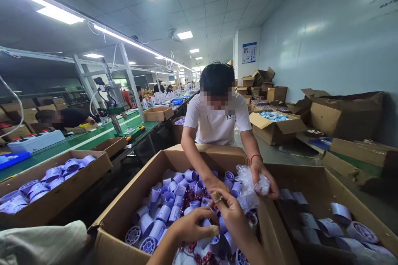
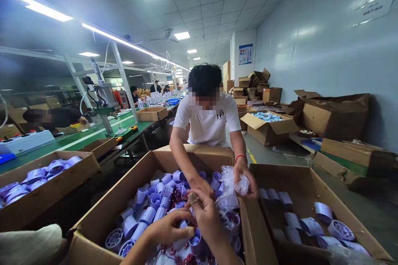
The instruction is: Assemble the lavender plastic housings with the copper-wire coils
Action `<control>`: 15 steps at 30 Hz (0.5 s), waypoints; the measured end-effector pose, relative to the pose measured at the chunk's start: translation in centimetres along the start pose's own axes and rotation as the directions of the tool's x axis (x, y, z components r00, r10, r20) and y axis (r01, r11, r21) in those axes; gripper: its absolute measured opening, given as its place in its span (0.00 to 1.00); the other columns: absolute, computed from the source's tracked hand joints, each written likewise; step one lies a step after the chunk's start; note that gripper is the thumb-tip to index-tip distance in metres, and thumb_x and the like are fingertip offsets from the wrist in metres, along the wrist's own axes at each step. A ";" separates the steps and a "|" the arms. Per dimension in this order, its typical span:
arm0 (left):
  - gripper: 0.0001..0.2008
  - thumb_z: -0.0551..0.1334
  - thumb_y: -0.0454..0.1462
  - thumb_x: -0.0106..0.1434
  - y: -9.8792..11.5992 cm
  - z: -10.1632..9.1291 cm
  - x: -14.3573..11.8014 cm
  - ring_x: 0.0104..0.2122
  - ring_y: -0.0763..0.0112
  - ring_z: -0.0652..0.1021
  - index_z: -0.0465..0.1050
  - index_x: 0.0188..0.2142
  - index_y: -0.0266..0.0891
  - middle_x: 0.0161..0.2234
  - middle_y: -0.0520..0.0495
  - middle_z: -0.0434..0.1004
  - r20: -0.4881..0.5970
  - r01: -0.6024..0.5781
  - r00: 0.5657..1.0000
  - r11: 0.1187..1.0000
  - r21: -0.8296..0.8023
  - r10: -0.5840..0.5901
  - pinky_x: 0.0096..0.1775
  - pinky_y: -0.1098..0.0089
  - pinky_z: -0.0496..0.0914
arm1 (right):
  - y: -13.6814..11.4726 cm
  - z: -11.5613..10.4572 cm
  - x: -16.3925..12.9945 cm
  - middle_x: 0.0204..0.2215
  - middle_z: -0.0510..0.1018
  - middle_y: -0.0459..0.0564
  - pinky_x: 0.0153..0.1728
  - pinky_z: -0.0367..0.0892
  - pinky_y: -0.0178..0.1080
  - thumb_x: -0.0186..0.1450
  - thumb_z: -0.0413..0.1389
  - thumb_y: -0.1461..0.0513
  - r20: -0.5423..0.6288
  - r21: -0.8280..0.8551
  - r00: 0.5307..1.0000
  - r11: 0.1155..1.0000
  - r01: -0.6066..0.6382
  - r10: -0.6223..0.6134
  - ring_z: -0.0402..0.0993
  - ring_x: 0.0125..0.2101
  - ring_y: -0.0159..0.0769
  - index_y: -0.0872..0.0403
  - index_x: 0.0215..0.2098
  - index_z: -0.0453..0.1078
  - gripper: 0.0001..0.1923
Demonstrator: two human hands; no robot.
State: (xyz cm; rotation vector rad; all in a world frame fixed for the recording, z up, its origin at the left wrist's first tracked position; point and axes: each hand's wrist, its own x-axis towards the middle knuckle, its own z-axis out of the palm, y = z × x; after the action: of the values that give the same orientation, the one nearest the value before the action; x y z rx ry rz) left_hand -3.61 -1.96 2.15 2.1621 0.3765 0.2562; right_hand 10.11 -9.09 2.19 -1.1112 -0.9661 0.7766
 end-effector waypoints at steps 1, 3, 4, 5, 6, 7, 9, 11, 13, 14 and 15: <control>0.25 0.58 0.56 0.58 0.1 -0.1 0.0 0.41 0.63 0.74 0.77 0.39 0.38 0.39 0.44 0.78 -0.018 0.002 1.000 1.000 -0.010 -0.003 0.47 0.68 0.66 | 0.1 -0.1 0.0 0.34 0.80 0.52 0.38 0.70 0.41 0.56 0.59 0.45 -0.046 0.021 0.998 0.999 0.041 -0.040 0.76 0.36 0.42 0.52 0.44 0.73 0.25; 0.25 0.59 0.56 0.58 0.3 -0.2 0.0 0.41 0.63 0.74 0.77 0.39 0.38 0.39 0.44 0.78 -0.068 0.024 0.997 0.998 -0.054 -0.028 0.47 0.67 0.65 | 0.1 -0.4 -0.2 0.44 0.77 0.53 0.43 0.69 0.41 0.57 0.60 0.47 -0.171 0.023 0.976 0.990 0.138 -0.132 0.73 0.44 0.43 0.50 0.49 0.68 0.27; 0.26 0.59 0.57 0.57 0.4 -0.3 -0.1 0.40 0.63 0.74 0.77 0.39 0.38 0.38 0.45 0.77 -0.096 0.046 0.994 0.995 -0.090 -0.055 0.46 0.67 0.65 | 0.1 -0.5 -0.4 0.45 0.76 0.53 0.43 0.69 0.40 0.58 0.59 0.47 -0.229 -0.004 0.957 0.983 0.182 -0.178 0.73 0.44 0.42 0.50 0.48 0.68 0.24; 0.26 0.59 0.57 0.57 0.4 -0.3 -0.1 0.39 0.64 0.73 0.77 0.38 0.37 0.37 0.45 0.77 -0.119 0.070 0.989 0.988 -0.139 -0.086 0.45 0.68 0.65 | 0.0 -0.7 -0.6 0.42 0.76 0.52 0.41 0.69 0.39 0.60 0.57 0.48 -0.260 -0.049 0.939 0.975 0.218 -0.223 0.73 0.42 0.40 0.50 0.45 0.68 0.20; 0.26 0.59 0.57 0.56 0.5 -0.4 -0.1 0.37 0.65 0.73 0.77 0.38 0.37 0.35 0.46 0.76 -0.135 0.091 0.983 0.975 -0.205 -0.120 0.42 0.68 0.66 | -0.1 -0.9 -0.8 0.37 0.76 0.50 0.39 0.69 0.38 0.62 0.55 0.50 -0.258 -0.108 0.929 0.963 0.246 -0.266 0.73 0.38 0.39 0.50 0.41 0.69 0.15; 0.27 0.60 0.58 0.55 0.5 -0.4 -0.2 0.35 0.66 0.72 0.77 0.38 0.37 0.34 0.47 0.76 -0.148 0.106 0.977 0.954 -0.282 -0.153 0.40 0.69 0.65 | -0.2 -1.0 -1.0 0.33 0.76 0.48 0.37 0.69 0.37 0.64 0.54 0.52 -0.219 -0.176 0.927 0.946 0.271 -0.306 0.72 0.35 0.37 0.50 0.38 0.69 0.12; 0.27 0.62 0.58 0.53 0.3 -0.4 -0.2 0.31 0.69 0.71 0.76 0.38 0.36 0.31 0.48 0.74 -0.169 0.106 0.965 0.889 -0.446 -0.199 0.36 0.71 0.64 | -0.4 -1.1 -1.3 0.28 0.74 0.47 0.35 0.68 0.37 0.64 0.54 0.56 -0.040 -0.304 0.930 0.891 0.338 -0.367 0.71 0.32 0.37 0.50 0.34 0.70 0.07; 0.27 0.65 0.57 0.51 -0.1 -0.3 -0.3 0.30 0.72 0.69 0.76 0.37 0.36 0.30 0.50 0.72 -0.194 0.074 0.955 0.816 -0.573 -0.223 0.34 0.72 0.62 | -0.4 -1.0 -1.5 0.31 0.76 0.48 0.39 0.69 0.39 0.63 0.54 0.61 0.150 -0.365 0.905 0.829 0.424 -0.397 0.72 0.34 0.38 0.50 0.35 0.72 0.05; 0.27 0.67 0.57 0.48 -0.4 -0.3 -0.4 0.28 0.74 0.67 0.76 0.36 0.36 0.27 0.52 0.69 -0.204 0.045 0.950 0.753 -0.656 -0.235 0.33 0.73 0.61 | -0.3 -0.8 -1.4 0.36 0.78 0.50 0.42 0.69 0.41 0.61 0.53 0.66 0.250 -0.372 0.876 0.794 0.481 -0.413 0.73 0.39 0.41 0.49 0.39 0.73 0.11; 0.27 0.68 0.56 0.47 -0.5 -0.2 -0.4 0.26 0.75 0.66 0.76 0.36 0.36 0.27 0.52 0.68 -0.203 0.036 0.950 0.726 -0.686 -0.239 0.32 0.74 0.60 | -0.1 -0.7 -1.4 0.38 0.78 0.50 0.42 0.69 0.41 0.59 0.52 0.68 0.269 -0.368 0.871 0.791 0.488 -0.412 0.73 0.41 0.41 0.49 0.41 0.73 0.14; 0.27 0.68 0.56 0.47 -0.6 -0.2 -0.4 0.26 0.76 0.66 0.76 0.36 0.36 0.26 0.53 0.68 -0.198 0.031 0.950 0.706 -0.708 -0.240 0.31 0.74 0.59 | 0.1 -0.6 -1.3 0.39 0.78 0.51 0.41 0.69 0.41 0.58 0.51 0.70 0.276 -0.367 0.873 0.795 0.482 -0.402 0.73 0.41 0.42 0.49 0.42 0.73 0.17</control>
State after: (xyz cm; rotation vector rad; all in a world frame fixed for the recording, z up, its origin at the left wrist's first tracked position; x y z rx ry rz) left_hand -4.11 -1.61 1.81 1.3309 0.5018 0.5295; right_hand 10.17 -10.44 1.72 -1.1262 -1.5446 0.2808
